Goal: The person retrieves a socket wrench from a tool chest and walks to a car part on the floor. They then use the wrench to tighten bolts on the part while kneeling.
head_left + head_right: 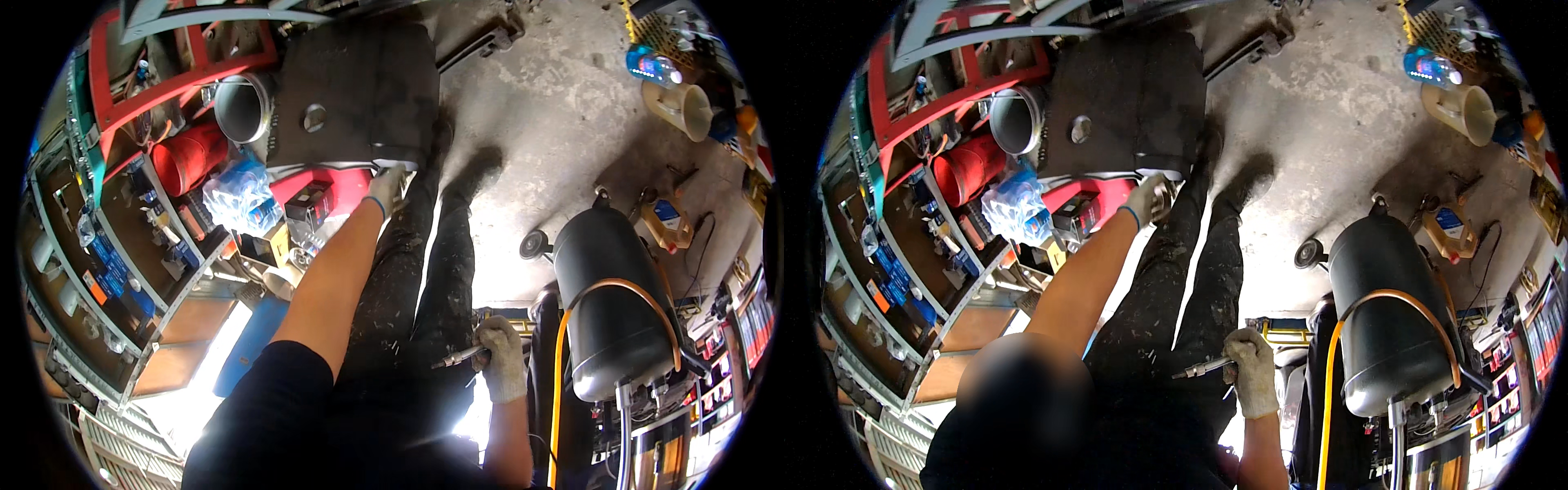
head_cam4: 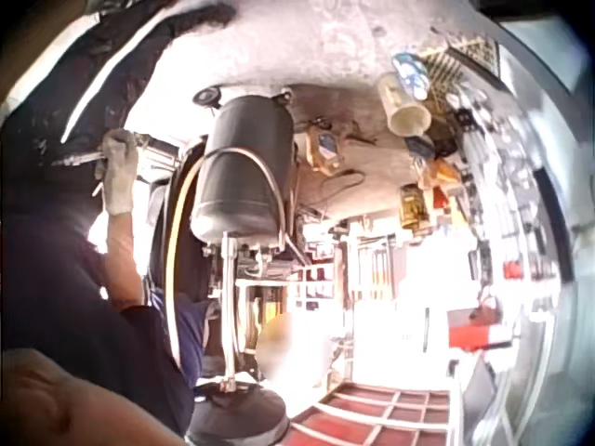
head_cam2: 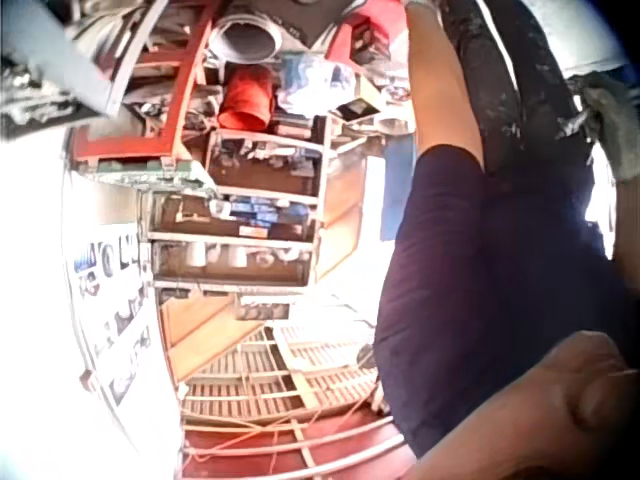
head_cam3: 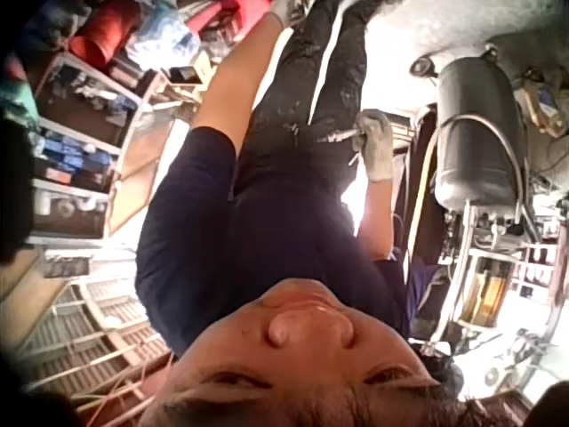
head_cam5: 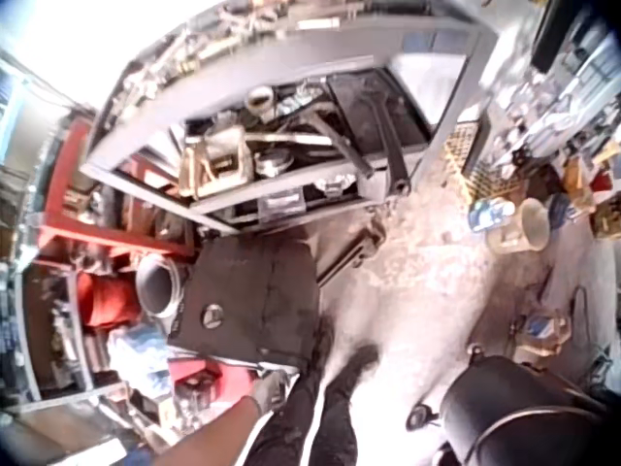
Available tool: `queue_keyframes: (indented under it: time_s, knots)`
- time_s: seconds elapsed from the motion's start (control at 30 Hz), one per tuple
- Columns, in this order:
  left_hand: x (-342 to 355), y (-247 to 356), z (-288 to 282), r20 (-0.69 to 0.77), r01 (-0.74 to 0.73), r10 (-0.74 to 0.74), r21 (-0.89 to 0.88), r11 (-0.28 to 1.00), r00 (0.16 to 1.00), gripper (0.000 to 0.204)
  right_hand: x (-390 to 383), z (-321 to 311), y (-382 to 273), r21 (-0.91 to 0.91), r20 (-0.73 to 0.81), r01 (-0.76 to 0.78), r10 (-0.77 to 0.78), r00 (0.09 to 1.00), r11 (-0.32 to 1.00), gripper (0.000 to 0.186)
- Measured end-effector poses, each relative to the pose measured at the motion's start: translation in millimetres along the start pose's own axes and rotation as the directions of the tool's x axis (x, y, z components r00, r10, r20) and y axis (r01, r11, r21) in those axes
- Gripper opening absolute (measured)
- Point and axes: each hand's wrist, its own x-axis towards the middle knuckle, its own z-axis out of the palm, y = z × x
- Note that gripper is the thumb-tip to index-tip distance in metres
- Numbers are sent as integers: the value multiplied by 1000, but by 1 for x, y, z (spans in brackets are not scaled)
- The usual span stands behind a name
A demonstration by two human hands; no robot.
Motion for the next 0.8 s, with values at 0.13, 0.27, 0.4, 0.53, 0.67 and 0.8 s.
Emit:
queue_keyframes:
  time_s: [0.13, 0.27, 0.4, 0.53, 0.67, 0.8]
  knots:
    - [47, 29, -8, -133, -36, -33, -488, 872, 991, 31, 25, -17, -5, -49, 15, -27, 27, 1000, 998, 14]
    - [50, 45, -28, -6, 13, -24, -677, 736, 1000, 25, 38, -34, -2, -36, -3, 37, -37, 999, 999, 16]
    - [7, 128, -63, 183, -138, 291, -575, 806, 939, 18, 30, -40, -17, -189, -66, 81, -95, 993, 979, 18]
    - [-78, 271, -11, 309, -399, 585, -495, 772, 750, 20, 27, -37, -23, -201, -66, 170, -187, 980, 965, 17]
    - [-61, 353, 1, 378, -587, 729, -433, 684, 571, 22, 25, -22, -35, -207, -116, 163, -189, 975, 965, 20]
    - [11, 370, -46, 468, -765, 724, -143, 628, 507, 25, 32, -34, -28, -191, -57, 167, -181, 982, 967, 20]
